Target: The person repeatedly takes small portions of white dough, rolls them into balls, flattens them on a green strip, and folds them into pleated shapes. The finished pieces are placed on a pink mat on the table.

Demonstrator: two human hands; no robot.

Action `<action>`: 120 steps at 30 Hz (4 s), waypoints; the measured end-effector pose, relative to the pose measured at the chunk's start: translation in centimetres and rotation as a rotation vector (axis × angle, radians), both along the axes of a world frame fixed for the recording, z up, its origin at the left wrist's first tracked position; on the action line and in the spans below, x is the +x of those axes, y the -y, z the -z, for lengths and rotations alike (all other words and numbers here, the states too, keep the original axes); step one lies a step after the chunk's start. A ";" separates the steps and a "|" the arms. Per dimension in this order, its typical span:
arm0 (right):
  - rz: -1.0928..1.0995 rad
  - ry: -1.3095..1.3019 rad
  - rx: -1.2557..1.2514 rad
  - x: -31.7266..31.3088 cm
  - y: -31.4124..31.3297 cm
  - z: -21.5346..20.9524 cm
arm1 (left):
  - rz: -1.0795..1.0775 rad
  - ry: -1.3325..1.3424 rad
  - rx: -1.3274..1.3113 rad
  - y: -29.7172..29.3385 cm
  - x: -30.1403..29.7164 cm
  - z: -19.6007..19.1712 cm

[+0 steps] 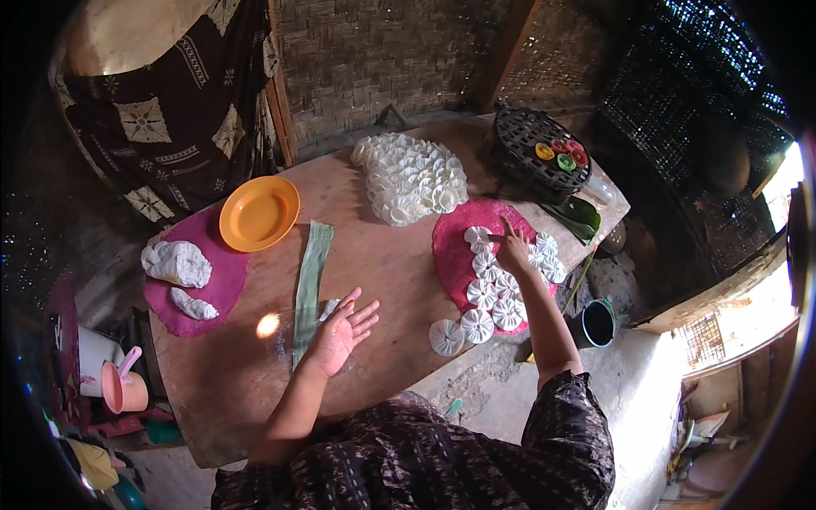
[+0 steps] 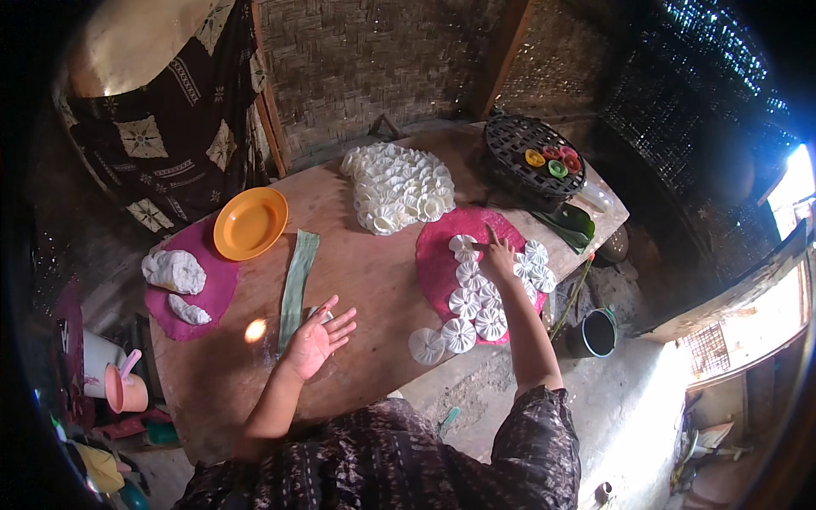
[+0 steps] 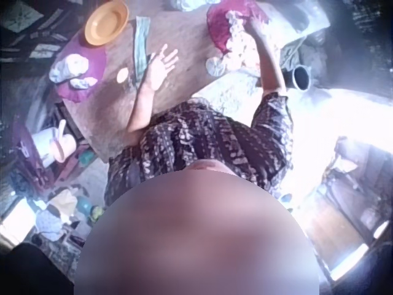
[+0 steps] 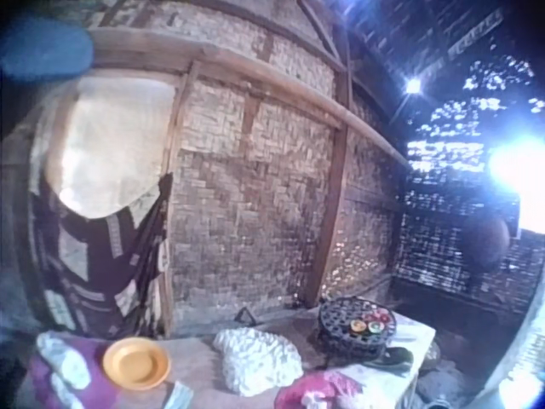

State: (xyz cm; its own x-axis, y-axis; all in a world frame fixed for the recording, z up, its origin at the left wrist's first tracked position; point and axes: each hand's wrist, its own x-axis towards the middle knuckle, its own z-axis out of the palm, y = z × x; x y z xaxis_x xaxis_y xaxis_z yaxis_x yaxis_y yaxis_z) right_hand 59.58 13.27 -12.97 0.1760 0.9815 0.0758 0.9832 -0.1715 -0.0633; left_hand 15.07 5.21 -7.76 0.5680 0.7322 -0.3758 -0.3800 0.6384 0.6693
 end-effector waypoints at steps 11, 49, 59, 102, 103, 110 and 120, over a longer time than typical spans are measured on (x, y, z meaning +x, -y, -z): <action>-0.009 -0.010 0.033 -2.8 -0.9 -3.0 | -0.116 0.199 0.087 -2.5 2.4 -1.0; -0.833 -0.194 0.141 -32.5 7.7 -9.0 | -0.452 -0.148 0.050 -0.3 -7.1 0.2; -0.419 -1.915 -0.729 -31.8 2.7 -6.2 | -0.323 -0.537 0.486 -1.7 -7.0 3.2; -0.110 -0.092 -0.274 -25.4 -47.4 -3.0 | -0.715 0.249 -0.067 -6.9 -10.0 1.5; -0.156 -0.110 -0.273 -24.9 -47.7 -2.5 | -0.755 0.226 -0.132 -6.9 -10.2 1.6; -0.196 -0.140 0.084 -26.8 -43.7 -5.6 | -0.717 0.515 0.011 -6.6 -11.3 1.7; -1.214 -0.808 0.243 -43.0 -7.6 -16.1 | -0.699 0.282 0.214 -5.3 -10.2 -6.2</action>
